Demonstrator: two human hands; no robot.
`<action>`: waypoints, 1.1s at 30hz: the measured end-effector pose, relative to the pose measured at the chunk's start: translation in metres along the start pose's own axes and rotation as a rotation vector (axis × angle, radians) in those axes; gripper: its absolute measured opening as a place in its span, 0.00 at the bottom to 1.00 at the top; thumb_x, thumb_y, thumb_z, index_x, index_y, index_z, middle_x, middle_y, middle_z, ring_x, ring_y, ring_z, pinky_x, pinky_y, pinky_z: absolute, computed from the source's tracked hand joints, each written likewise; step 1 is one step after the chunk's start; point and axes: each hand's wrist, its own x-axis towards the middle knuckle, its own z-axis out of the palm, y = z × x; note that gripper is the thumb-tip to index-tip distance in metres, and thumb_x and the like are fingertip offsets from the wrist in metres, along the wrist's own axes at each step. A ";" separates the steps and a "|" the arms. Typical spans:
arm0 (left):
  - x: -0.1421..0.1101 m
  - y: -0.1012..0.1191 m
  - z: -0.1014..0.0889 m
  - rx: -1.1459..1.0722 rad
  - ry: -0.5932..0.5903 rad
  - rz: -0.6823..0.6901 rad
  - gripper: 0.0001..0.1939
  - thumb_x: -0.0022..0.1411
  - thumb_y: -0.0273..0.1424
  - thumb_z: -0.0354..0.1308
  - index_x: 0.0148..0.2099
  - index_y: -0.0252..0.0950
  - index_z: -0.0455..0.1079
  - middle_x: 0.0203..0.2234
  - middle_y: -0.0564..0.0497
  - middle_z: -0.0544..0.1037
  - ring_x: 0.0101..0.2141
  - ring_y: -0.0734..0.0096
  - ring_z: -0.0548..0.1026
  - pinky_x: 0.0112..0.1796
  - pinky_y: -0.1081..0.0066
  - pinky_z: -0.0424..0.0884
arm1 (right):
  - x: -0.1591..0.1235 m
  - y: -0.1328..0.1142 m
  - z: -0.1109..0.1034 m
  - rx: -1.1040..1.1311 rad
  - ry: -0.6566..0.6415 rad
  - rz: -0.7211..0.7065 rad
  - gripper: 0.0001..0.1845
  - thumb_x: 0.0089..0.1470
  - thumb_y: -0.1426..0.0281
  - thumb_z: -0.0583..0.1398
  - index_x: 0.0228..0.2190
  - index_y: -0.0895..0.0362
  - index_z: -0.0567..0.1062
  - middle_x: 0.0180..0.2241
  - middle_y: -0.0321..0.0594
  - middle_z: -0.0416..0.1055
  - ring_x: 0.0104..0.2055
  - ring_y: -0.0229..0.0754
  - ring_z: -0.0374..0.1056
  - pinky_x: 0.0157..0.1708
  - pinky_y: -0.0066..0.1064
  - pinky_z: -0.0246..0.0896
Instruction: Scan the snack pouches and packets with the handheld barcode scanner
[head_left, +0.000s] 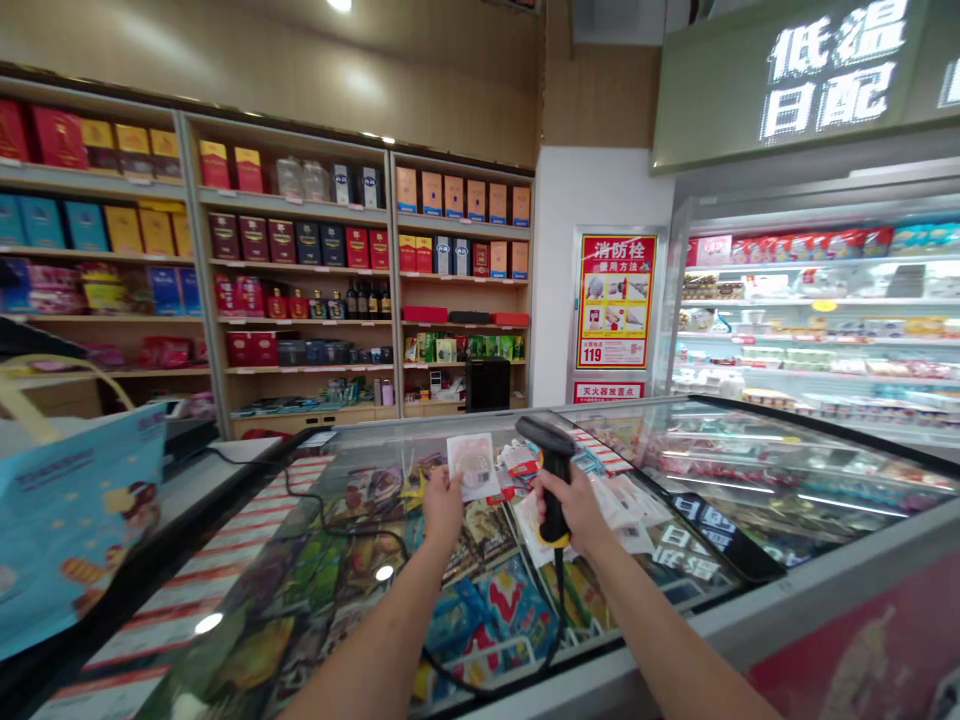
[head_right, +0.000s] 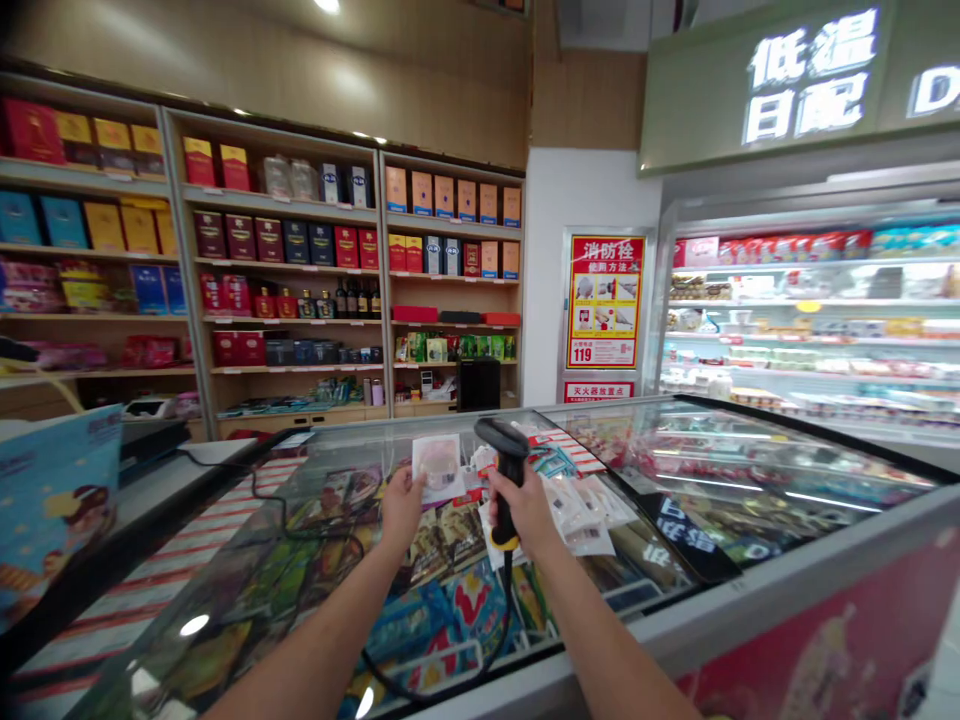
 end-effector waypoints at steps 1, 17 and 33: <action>0.001 -0.002 0.000 -0.018 0.016 -0.004 0.08 0.52 0.34 0.54 0.34 0.35 0.67 0.23 0.51 0.75 0.25 0.67 0.73 0.28 0.71 0.66 | 0.001 0.006 0.003 -0.030 -0.038 0.045 0.24 0.36 0.55 0.68 0.26 0.56 0.63 0.16 0.28 0.65 0.13 0.32 0.59 0.13 0.24 0.58; -0.022 -0.006 0.026 -0.279 -0.163 -0.110 0.11 0.47 0.34 0.60 0.34 0.34 0.69 0.21 0.53 0.76 0.23 0.70 0.73 0.25 0.74 0.67 | -0.030 0.026 -0.054 -0.074 0.013 0.292 0.23 0.39 0.59 0.68 0.32 0.56 0.65 0.18 0.28 0.67 0.14 0.31 0.60 0.12 0.23 0.58; -0.002 -0.010 0.029 -0.293 -0.023 -0.182 0.08 0.47 0.32 0.57 0.32 0.35 0.67 0.19 0.54 0.74 0.21 0.71 0.72 0.25 0.73 0.67 | 0.015 0.010 -0.011 -0.129 -0.105 0.208 0.23 0.36 0.59 0.68 0.28 0.56 0.63 0.17 0.28 0.66 0.15 0.32 0.60 0.13 0.24 0.58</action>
